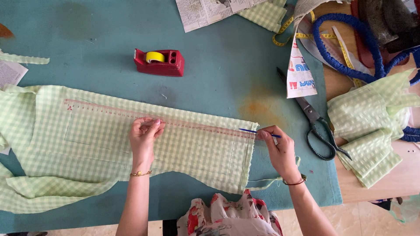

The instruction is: The person marks a green checkered fabric using a newspaper template, a ruler, and a blue pen. They then use large scissors to cut the fabric along the marked lines, separating the patterned piece from the rest of the material.

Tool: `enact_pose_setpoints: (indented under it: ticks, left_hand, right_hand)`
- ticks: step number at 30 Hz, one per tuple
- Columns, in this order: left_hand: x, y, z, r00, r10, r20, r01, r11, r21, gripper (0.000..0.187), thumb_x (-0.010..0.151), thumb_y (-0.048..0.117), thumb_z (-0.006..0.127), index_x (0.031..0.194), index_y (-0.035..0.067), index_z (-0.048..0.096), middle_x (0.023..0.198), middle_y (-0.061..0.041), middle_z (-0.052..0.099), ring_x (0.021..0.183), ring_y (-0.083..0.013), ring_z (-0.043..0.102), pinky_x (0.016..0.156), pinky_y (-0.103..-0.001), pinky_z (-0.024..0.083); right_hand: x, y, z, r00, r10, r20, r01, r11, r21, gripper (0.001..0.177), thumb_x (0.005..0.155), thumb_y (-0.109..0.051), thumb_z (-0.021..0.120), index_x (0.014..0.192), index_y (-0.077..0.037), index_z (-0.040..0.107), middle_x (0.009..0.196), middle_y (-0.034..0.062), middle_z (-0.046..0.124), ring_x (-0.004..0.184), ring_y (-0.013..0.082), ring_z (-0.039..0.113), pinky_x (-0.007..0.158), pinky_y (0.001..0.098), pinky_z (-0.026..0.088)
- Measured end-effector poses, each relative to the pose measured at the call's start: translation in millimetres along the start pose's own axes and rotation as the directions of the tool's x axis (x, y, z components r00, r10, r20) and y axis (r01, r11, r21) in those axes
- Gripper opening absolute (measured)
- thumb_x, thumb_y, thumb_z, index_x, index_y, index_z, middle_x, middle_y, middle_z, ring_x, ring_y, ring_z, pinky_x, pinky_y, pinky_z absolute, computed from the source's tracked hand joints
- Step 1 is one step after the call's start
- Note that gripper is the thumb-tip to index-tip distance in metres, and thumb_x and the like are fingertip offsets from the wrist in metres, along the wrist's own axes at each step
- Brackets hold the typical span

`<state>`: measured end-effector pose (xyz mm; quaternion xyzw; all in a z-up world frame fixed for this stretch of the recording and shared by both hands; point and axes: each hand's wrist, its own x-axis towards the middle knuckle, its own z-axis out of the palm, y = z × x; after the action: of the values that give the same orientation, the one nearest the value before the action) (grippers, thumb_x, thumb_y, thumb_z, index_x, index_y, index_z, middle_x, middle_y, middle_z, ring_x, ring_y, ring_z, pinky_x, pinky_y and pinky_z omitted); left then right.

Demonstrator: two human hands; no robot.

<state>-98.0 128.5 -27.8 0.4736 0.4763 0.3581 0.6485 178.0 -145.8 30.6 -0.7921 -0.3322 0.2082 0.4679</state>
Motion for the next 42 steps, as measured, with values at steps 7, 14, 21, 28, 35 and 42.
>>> enact_pose_setpoints:
  ticks: [7, 14, 21, 28, 35, 42]
  left_hand:
    - [-5.2, 5.0, 4.2, 0.999, 0.031, 0.01, -0.031, 0.999, 0.023, 0.023, 0.094, 0.009, 0.074, 0.108, 0.003, 0.056, 0.094, -0.009, 0.071, 0.087, -0.016, 0.074, 0.078, -0.031, 0.062]
    - [-9.7, 4.7, 3.4, 0.999, 0.048, -0.005, -0.047, 0.998, 0.041, 0.023, 0.094, 0.007, 0.074, 0.107, 0.001, 0.056, 0.096, -0.01, 0.069, 0.087, -0.0172, 0.074, 0.078, -0.031, 0.063]
    - [-13.9, 9.5, 5.7, 0.998, 0.061, -0.02, -0.06, 0.997, 0.045, 0.022, 0.094, 0.007, 0.074, 0.107, 0.001, 0.056, 0.098, -0.01, 0.069, 0.088, -0.0172, 0.074, 0.079, -0.03, 0.063]
    - [-8.2, -0.9, 3.5, 0.996, 0.092, -0.004, -0.092, 0.995, 0.039, 0.022, 0.094, 0.006, 0.073, 0.107, 0.001, 0.056, 0.097, -0.01, 0.069, 0.087, -0.0165, 0.074, 0.078, -0.029, 0.063]
    - [-18.1, 8.2, 7.4, 0.995, 0.091, -0.032, -0.087, 0.99, 0.111, 0.02, 0.095, 0.007, 0.072, 0.106, 0.0, 0.056, 0.096, -0.01, 0.069, 0.087, -0.0163, 0.074, 0.076, -0.028, 0.062]
    - [-17.1, 13.4, 12.5, 0.993, 0.105, -0.045, -0.098, 0.986, 0.136, 0.02, 0.096, 0.007, 0.072, 0.105, -0.001, 0.056, 0.096, -0.01, 0.071, 0.088, -0.0163, 0.075, 0.077, -0.027, 0.062]
  right_hand:
    - [0.1, -2.7, 3.0, 0.999, -0.025, 0.037, 0.025, 1.0, -0.01, 0.014, 0.103, -0.011, 0.061, 0.102, 0.0, 0.069, 0.09, 0.008, 0.077, 0.086, 0.0122, 0.073, 0.079, 0.0269, 0.056]
    - [1.4, -10.7, 4.2, 0.998, -0.038, 0.047, 0.039, 0.999, -0.015, 0.014, 0.102, -0.011, 0.061, 0.102, 0.001, 0.069, 0.091, 0.0089, 0.076, 0.086, 0.0142, 0.073, 0.079, 0.0282, 0.056]
    - [4.3, -15.3, 6.8, 0.995, -0.072, 0.061, 0.075, 0.996, -0.046, 0.014, 0.101, -0.012, 0.063, 0.102, 0.0, 0.069, 0.093, 0.0099, 0.075, 0.086, 0.0184, 0.073, 0.079, 0.0306, 0.056]
    - [6.3, -14.3, 9.2, 0.995, -0.081, 0.062, 0.087, 0.99, -0.112, 0.013, 0.099, -0.014, 0.065, 0.101, -0.002, 0.07, 0.094, 0.01, 0.075, 0.088, 0.0227, 0.073, 0.08, 0.0333, 0.055]
    - [2.2, -22.4, 7.3, 0.993, -0.075, 0.092, 0.087, 0.987, -0.136, 0.015, 0.097, -0.016, 0.065, 0.099, -0.003, 0.07, 0.094, 0.0108, 0.075, 0.089, 0.0288, 0.069, 0.079, 0.0368, 0.053]
    - [-3.2, -15.2, -30.7, 0.998, -0.068, 0.018, 0.071, 0.956, -0.286, 0.013, 0.098, -0.015, 0.065, 0.097, -0.003, 0.068, 0.091, 0.0108, 0.073, 0.086, 0.0301, 0.068, 0.078, 0.0376, 0.052]
